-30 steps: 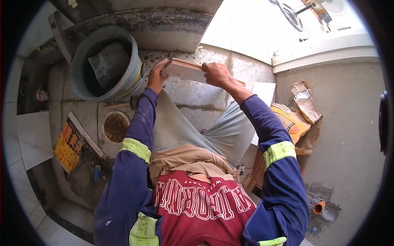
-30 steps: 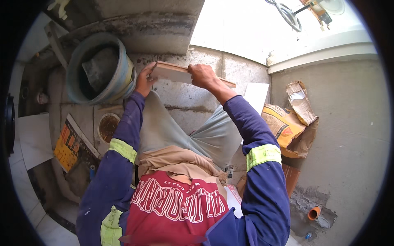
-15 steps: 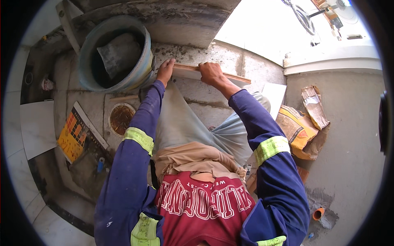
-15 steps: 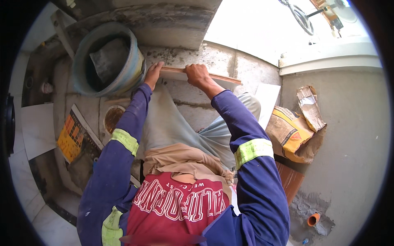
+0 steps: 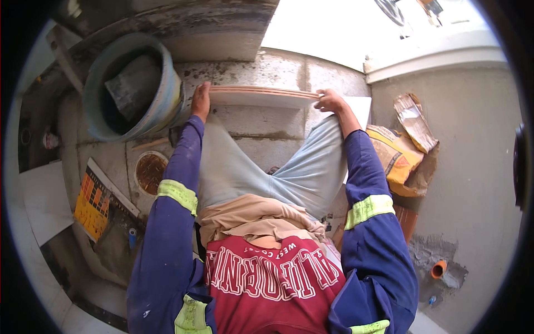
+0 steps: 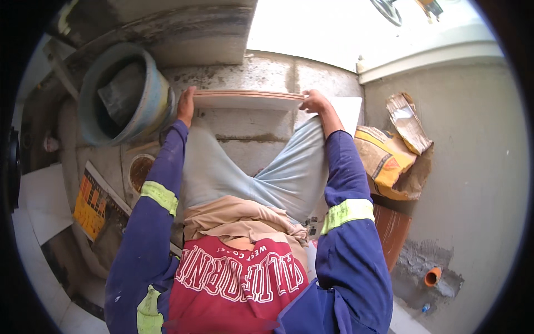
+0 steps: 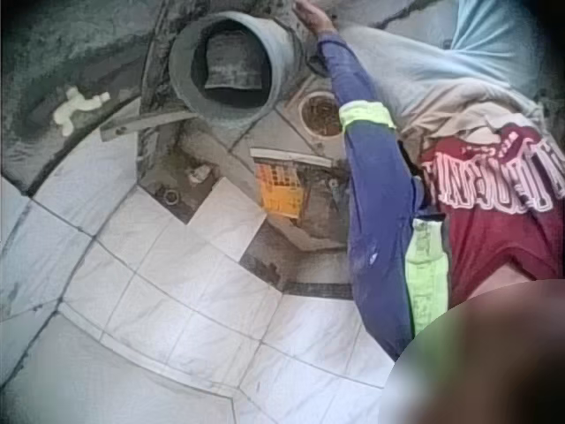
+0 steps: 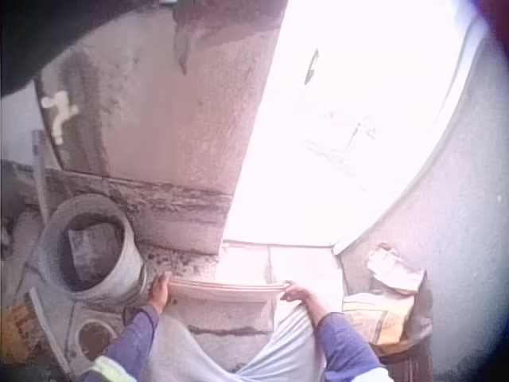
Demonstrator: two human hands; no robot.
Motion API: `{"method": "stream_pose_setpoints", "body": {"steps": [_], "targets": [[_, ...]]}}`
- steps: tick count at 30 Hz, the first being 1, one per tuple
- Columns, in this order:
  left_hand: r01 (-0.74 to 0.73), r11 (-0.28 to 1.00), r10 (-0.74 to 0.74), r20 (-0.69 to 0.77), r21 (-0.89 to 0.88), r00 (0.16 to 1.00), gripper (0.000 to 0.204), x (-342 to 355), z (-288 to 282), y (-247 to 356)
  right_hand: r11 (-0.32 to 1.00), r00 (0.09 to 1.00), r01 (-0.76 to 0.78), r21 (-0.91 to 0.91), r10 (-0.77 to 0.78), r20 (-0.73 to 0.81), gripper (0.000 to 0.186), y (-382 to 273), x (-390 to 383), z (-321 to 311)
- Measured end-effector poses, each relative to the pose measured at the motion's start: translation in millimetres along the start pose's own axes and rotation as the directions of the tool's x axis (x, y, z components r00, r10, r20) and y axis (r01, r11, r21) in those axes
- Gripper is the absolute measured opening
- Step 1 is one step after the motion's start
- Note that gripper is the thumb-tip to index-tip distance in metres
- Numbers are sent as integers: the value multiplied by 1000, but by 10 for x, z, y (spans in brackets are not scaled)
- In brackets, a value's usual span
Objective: The person is installing ceramic tiles onto a bathroom wall during a renovation.
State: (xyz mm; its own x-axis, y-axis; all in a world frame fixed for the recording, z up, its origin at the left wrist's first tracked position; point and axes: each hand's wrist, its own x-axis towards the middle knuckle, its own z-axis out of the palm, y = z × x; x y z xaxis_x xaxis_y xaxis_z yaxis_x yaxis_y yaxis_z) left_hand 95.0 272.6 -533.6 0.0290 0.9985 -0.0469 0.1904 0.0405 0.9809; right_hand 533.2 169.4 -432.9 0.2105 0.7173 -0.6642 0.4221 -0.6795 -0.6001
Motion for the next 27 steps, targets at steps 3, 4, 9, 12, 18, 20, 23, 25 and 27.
{"method": "stream_pose_setpoints", "body": {"steps": [3, 4, 9, 12, 18, 20, 23, 25, 27], "targets": [[46, 999, -46, 2, -20, 999, 53, -14, 6, 54, 986, 985, 165, 10, -165, 49, 17, 111, 101, 21], [43, 999, -42, 22, -26, 999, 53, -35, 87, 113, 988, 987, 155, 15, -155, 31, 17, 153, 98, -13], [134, 984, -134, 2, -122, 991, 49, -169, -43, 124, 907, 987, 152, -393, -161, 11, 17, -27, 11, 108], [114, 987, -114, 5, -114, 993, 52, -229, -58, 139, 737, 959, 238, -632, -282, 32, 23, -57, -61, 147], [89, 993, -82, 91, -81, 993, 59, -272, -58, 188, 721, 943, 225, -655, -330, -40, 19, -12, -29, 134], [127, 980, -105, 142, -155, 984, 61, -283, -105, 188, 654, 913, 247, -715, -404, -54, 18, 8, -32, 201], [338, 867, -294, 172, -366, 940, 65, -233, -164, 93, 642, 913, 249, -725, -406, -47, 18, -30, -26, 210], [475, 661, -415, 244, -581, 876, 67, -235, -208, 47, 639, 908, 248, -728, -415, -54, 17, -50, -32, 258], [410, 632, -325, 255, -657, 910, 62, -249, -161, 18, 626, 898, 257, -736, -436, -57, 16, 21, 4, 220]]}}
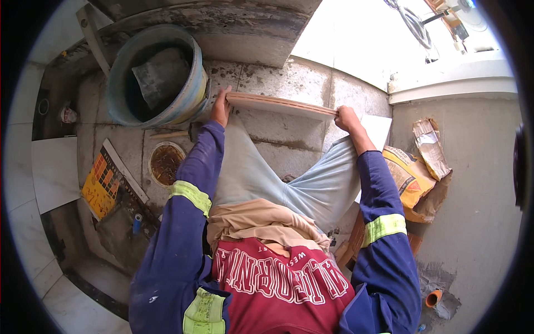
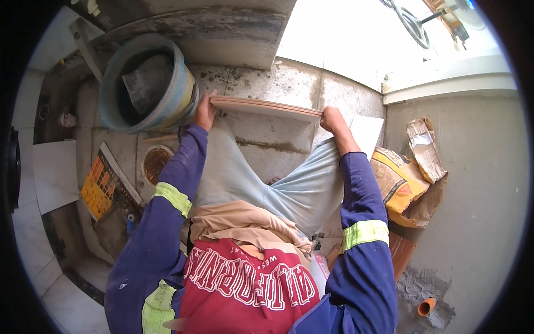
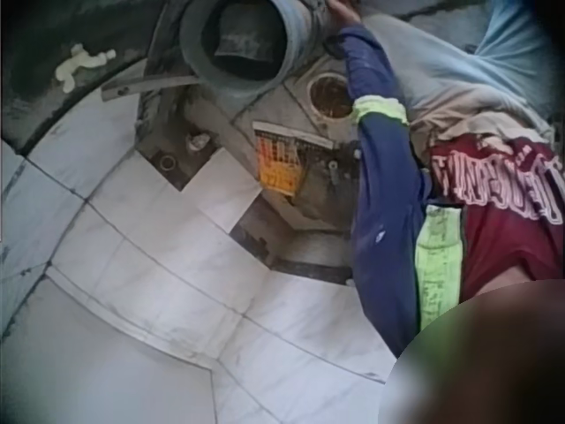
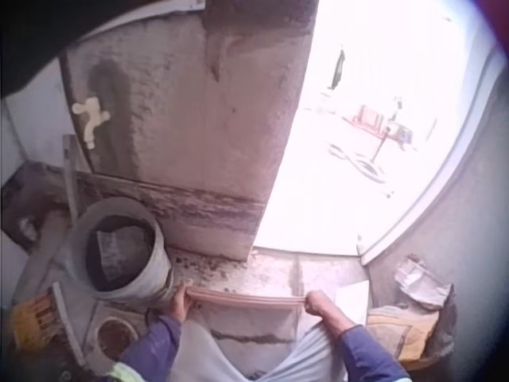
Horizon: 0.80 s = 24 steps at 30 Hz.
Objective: The person is installing ceramic tiles onto a bathroom wall during a renovation.
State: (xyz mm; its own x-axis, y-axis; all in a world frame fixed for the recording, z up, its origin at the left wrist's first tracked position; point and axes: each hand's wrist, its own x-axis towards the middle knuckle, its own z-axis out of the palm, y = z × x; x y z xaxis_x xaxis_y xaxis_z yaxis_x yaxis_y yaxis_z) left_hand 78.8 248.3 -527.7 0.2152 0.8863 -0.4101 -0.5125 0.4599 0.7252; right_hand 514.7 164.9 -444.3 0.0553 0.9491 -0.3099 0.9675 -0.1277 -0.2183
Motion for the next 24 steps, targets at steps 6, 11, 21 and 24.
{"method": "stream_pose_setpoints", "body": {"steps": [6, 11, 21, 24], "targets": [[-408, 559, 408, 188, 722, 893, 74, 6, 34, -95, 1000, 999, -11, 13, 11, -31, 15, -10, -6, 61], [-373, 456, 418, 176, 808, 891, 52, 0, 48, -101, 993, 997, 62, -102, -66, -41, 11, -77, -23, 32], [-330, 345, 376, 192, 879, 906, 42, 3, 76, 132, 998, 991, 40, -40, -45, -126, 13, -299, -39, -139], [-385, 339, 441, 216, 858, 871, 42, 275, 131, 273, 990, 982, 81, -114, -99, -162, 12, -293, 208, -236]]}}
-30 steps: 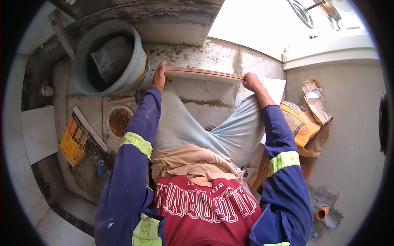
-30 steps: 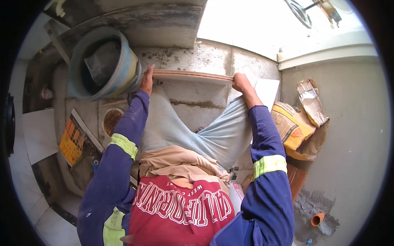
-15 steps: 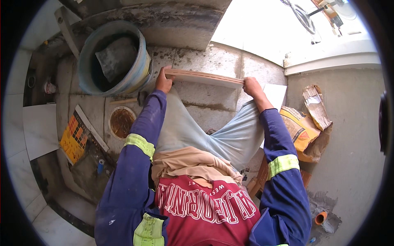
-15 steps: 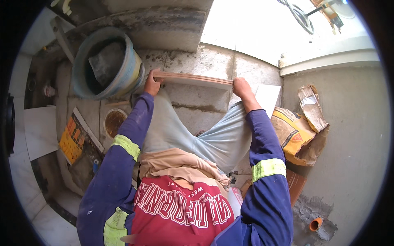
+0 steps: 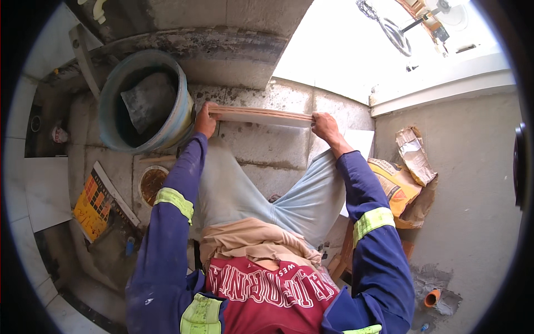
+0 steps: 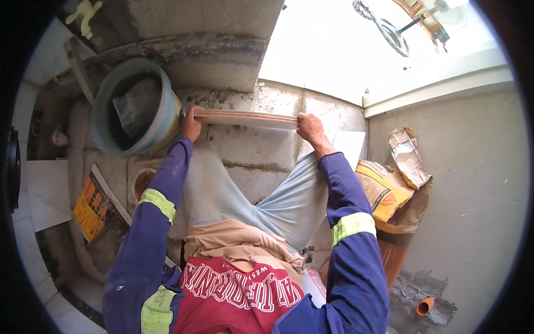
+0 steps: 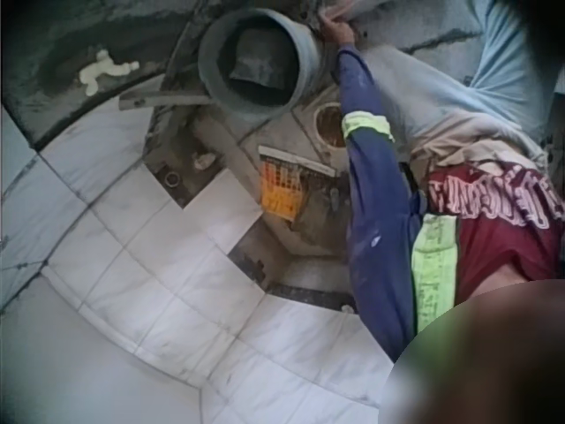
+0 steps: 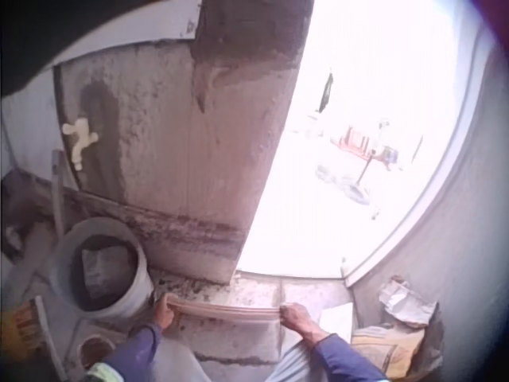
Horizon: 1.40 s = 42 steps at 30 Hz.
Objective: The person is installing ceramic tiles onto a bathroom wall during a renovation.
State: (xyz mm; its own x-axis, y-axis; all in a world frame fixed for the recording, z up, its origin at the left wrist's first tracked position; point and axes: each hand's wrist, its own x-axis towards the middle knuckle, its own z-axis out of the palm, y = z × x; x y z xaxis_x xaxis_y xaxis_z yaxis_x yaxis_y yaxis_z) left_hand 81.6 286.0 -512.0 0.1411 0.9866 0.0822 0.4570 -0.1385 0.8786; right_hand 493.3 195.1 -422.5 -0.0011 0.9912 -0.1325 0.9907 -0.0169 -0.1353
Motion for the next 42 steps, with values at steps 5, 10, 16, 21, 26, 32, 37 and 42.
{"method": "stream_pose_setpoints", "body": {"steps": [5, 10, 16, 21, 26, 32, 37, 42], "targets": [[-40, 999, 38, -55, -24, 998, 40, 482, -21, 29, 995, 996, -94, 11, 94, 5, 14, -70, 525, -107], [-38, 992, 29, -75, -121, 997, 40, 799, 103, 7, 991, 993, -105, 80, 109, -42, 12, 35, 834, -60], [-4, 998, 0, -51, -64, 999, 42, 1033, 163, -259, 991, 996, -84, 107, 87, -29, 14, 28, 994, -53], [44, 995, -49, -47, -91, 998, 46, 1158, 291, -417, 981, 983, -126, 146, 144, -115, 25, 82, 1058, -34], [48, 964, -49, 5, -260, 999, 51, 1201, 366, -452, 930, 949, -170, 326, 243, -200, 21, 72, 928, 15], [63, 997, -64, -19, -50, 998, 55, 1361, 165, -450, 935, 934, -116, 336, 217, -282, 22, 16, 980, 42], [54, 996, -59, -67, -71, 996, 45, 1270, 319, -228, 917, 913, -192, 351, 298, -279, 22, 133, 1003, 130], [4, 992, -26, -168, -128, 985, 46, 1315, 250, -493, 849, 882, -224, 478, 386, -272, 32, 32, 1094, 242]]}}
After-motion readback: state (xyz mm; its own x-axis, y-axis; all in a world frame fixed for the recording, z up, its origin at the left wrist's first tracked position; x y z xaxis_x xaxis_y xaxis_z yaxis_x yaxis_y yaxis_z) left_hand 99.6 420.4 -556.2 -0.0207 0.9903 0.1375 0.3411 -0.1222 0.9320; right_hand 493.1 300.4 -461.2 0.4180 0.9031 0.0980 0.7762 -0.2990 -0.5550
